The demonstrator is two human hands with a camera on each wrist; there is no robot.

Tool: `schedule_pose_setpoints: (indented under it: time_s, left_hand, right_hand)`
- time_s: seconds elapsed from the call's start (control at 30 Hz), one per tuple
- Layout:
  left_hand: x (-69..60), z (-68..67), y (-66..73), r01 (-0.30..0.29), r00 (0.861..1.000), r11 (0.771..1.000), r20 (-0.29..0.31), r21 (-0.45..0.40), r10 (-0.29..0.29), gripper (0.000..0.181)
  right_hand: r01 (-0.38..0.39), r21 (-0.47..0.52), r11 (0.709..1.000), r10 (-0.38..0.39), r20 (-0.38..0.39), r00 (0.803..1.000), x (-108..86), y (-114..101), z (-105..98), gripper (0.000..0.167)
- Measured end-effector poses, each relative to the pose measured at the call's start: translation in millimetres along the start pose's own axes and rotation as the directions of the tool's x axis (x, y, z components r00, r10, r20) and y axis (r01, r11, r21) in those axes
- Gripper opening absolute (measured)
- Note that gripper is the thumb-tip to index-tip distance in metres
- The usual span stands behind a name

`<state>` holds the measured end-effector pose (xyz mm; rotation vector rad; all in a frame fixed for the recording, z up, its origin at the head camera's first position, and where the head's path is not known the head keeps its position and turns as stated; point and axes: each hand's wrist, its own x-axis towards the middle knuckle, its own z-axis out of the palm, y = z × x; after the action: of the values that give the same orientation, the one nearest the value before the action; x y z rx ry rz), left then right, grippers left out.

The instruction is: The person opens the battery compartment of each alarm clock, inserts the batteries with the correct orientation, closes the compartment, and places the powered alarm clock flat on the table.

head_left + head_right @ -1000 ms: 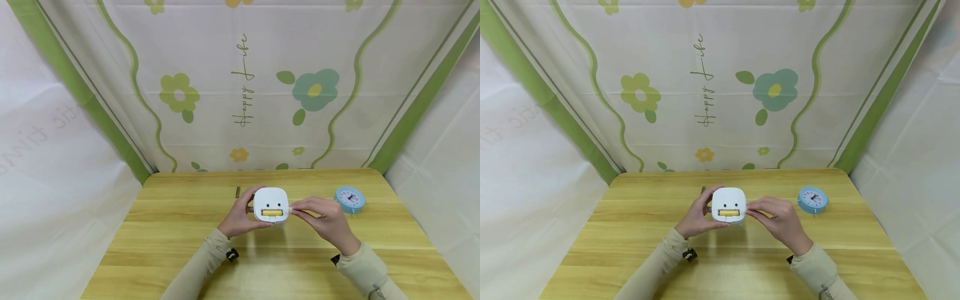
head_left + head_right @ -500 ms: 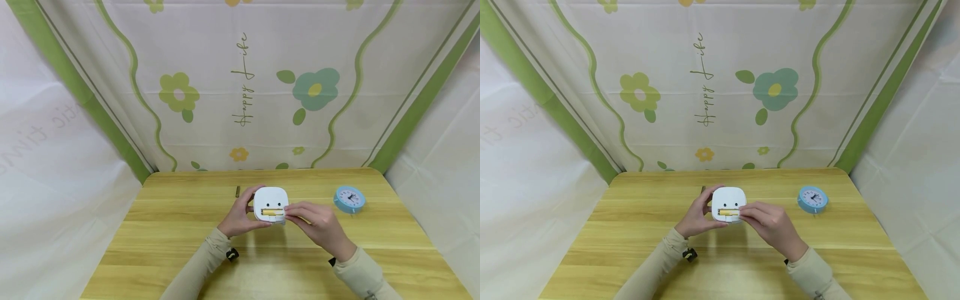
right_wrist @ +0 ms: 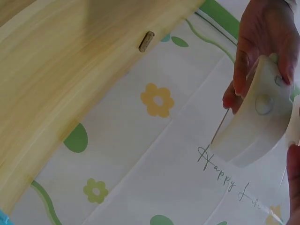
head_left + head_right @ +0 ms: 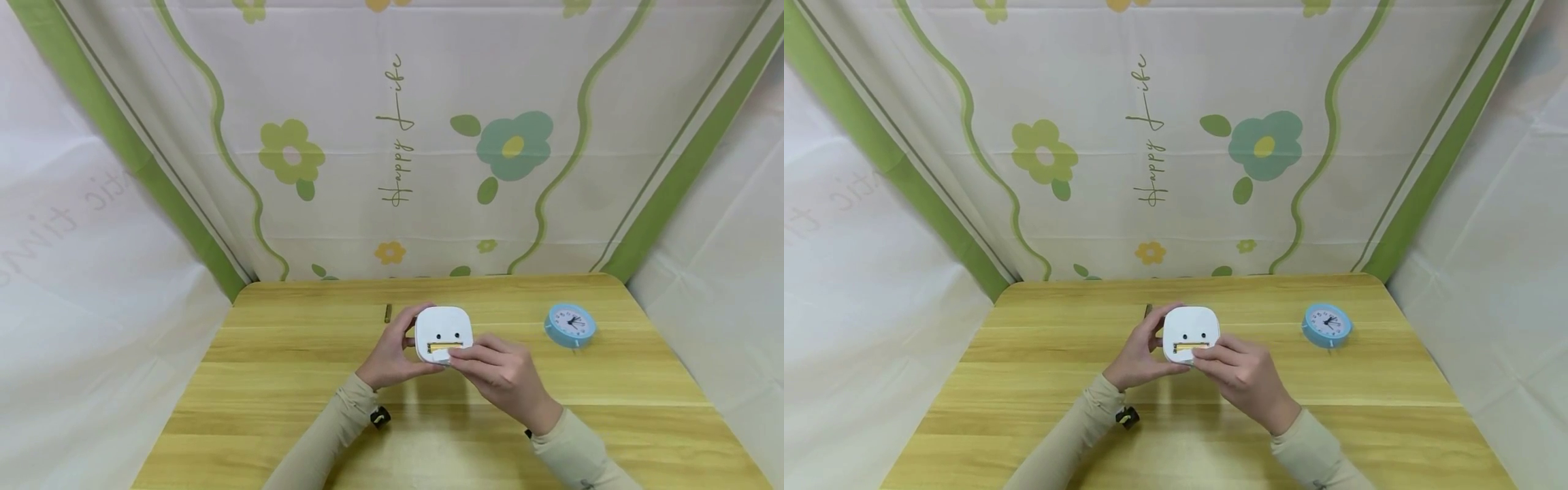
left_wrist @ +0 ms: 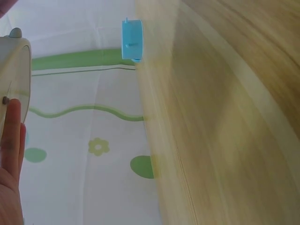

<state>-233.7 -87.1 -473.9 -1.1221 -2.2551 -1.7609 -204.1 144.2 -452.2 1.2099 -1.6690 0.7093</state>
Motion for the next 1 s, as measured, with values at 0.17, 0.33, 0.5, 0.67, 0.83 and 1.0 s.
schedule_pose_setpoints:
  time_s: [0.17,0.33,0.5,0.67,0.83,1.0]
  left_hand:
    - [0.7,-0.5,14.0,-0.023,1.000,1.000,0.000,0.006,0.023,0.097]
    - [0.1,0.4,17.5,-0.033,0.999,0.999,-0.001,0.015,0.033,0.097]
    - [0.2,1.4,19.2,-0.036,0.999,0.999,-0.004,0.033,0.037,0.097]
    - [0.7,2.5,22.5,-0.040,0.999,0.998,-0.002,0.053,0.040,0.096]
    - [0.4,3.0,21.5,-0.034,0.999,0.998,-0.005,0.058,0.034,0.096]
    - [0.7,2.0,19.8,-0.028,1.000,0.998,-0.010,0.050,0.029,0.096]
  right_hand:
    - [0.005,-0.022,1.000,-0.004,0.012,1.000,-3.0,-2.8,5.3,0.029]
    - [0.005,-0.053,0.999,-0.004,0.021,1.000,-3.8,-3.9,7.3,0.031]
    - [-0.018,-0.070,0.997,0.021,0.049,0.999,-2.8,-6.2,7.5,0.031]
    - [-0.054,-0.088,0.995,0.061,0.076,0.995,-2.6,-8.0,6.9,0.032]
    - [-0.116,-0.094,0.989,0.124,0.086,0.989,-2.7,-8.0,6.9,0.035]
    - [-0.125,-0.114,0.986,0.135,0.079,0.988,-1.3,-9.1,9.6,0.035]
